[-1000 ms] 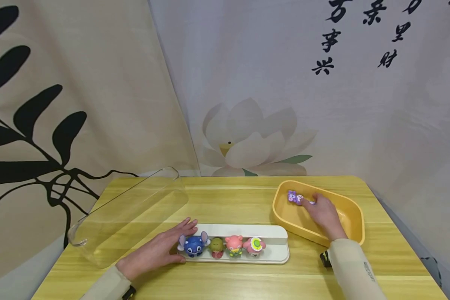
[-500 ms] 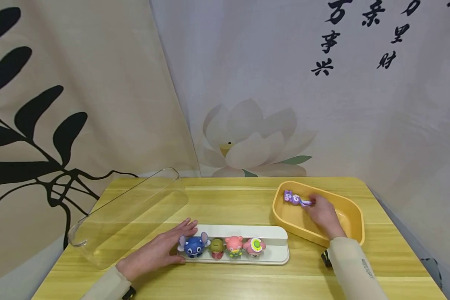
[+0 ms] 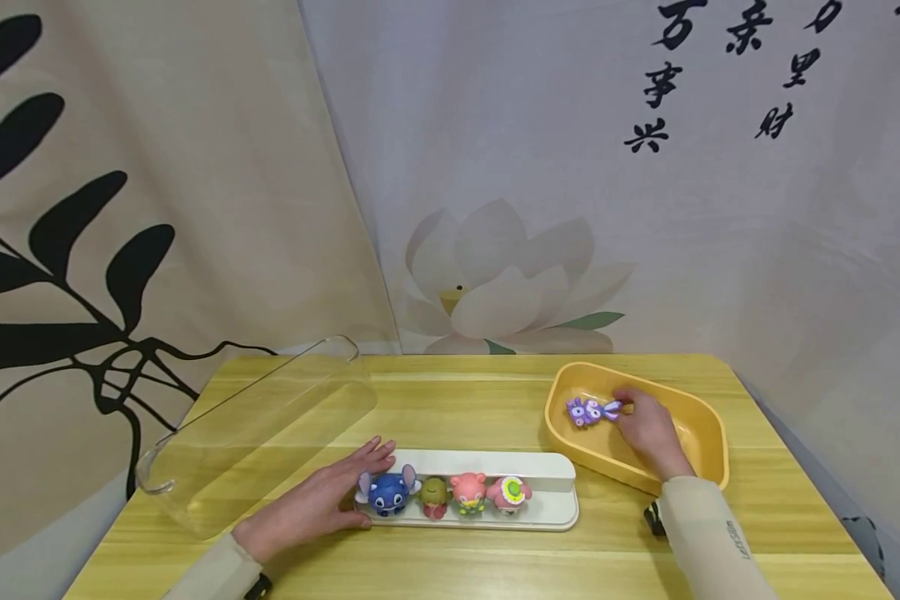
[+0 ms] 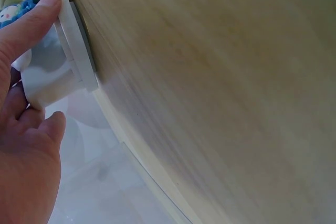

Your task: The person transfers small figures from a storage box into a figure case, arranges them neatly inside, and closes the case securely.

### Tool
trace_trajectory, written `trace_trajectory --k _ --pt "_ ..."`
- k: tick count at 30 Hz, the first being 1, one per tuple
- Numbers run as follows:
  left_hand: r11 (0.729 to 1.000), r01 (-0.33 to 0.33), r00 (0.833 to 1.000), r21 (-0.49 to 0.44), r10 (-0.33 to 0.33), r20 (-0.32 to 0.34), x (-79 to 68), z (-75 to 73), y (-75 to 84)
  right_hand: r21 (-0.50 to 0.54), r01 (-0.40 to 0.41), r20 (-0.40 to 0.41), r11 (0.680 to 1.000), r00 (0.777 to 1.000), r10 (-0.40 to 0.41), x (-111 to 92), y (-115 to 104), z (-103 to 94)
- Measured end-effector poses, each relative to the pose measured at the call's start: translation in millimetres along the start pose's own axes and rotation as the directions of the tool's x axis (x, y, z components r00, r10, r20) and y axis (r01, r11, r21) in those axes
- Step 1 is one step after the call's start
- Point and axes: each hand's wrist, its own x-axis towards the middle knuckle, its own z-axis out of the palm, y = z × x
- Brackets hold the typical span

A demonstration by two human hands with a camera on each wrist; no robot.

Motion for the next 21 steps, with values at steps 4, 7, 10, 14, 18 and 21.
trace_trajectory --k 4,7,10,14,18,21 --pt "1.0 -0.003 1.0 0.002 0.003 -0.001 -0.2 -0.1 -0.2 0.029 0.006 0.028 1.0 1.0 -0.007 -0.3 -0.3 1.0" --pt "1.0 -0.002 1.0 0.004 0.002 -0.001 -0.2 0.0 -0.4 0.046 -0.019 0.059 0.999 0.998 0.016 -0.2 -1.5 -0.3" --pt "1.0 -0.003 1.0 0.008 0.003 -0.002 -0.1 0.1 -0.3 0.048 -0.065 0.085 0.997 0.995 0.061 0.2 -3.0 -2.4" --pt "1.0 -0.002 1.0 0.014 0.002 -0.002 -0.1 -0.1 0.1 0.029 -0.117 0.111 0.993 0.987 0.113 0.4 -3.9 -5.3" --pt "1.0 -0.003 1.0 0.017 0.003 -0.002 -0.1 -0.3 0.6 0.001 -0.142 0.127 0.99 0.982 0.14 -0.8 -4.3 -7.9" --pt "1.0 -0.006 1.0 0.017 0.006 -0.003 -0.1 -0.3 0.6 -0.005 -0.155 0.126 0.988 0.98 0.154 -1.7 -5.0 -8.2"
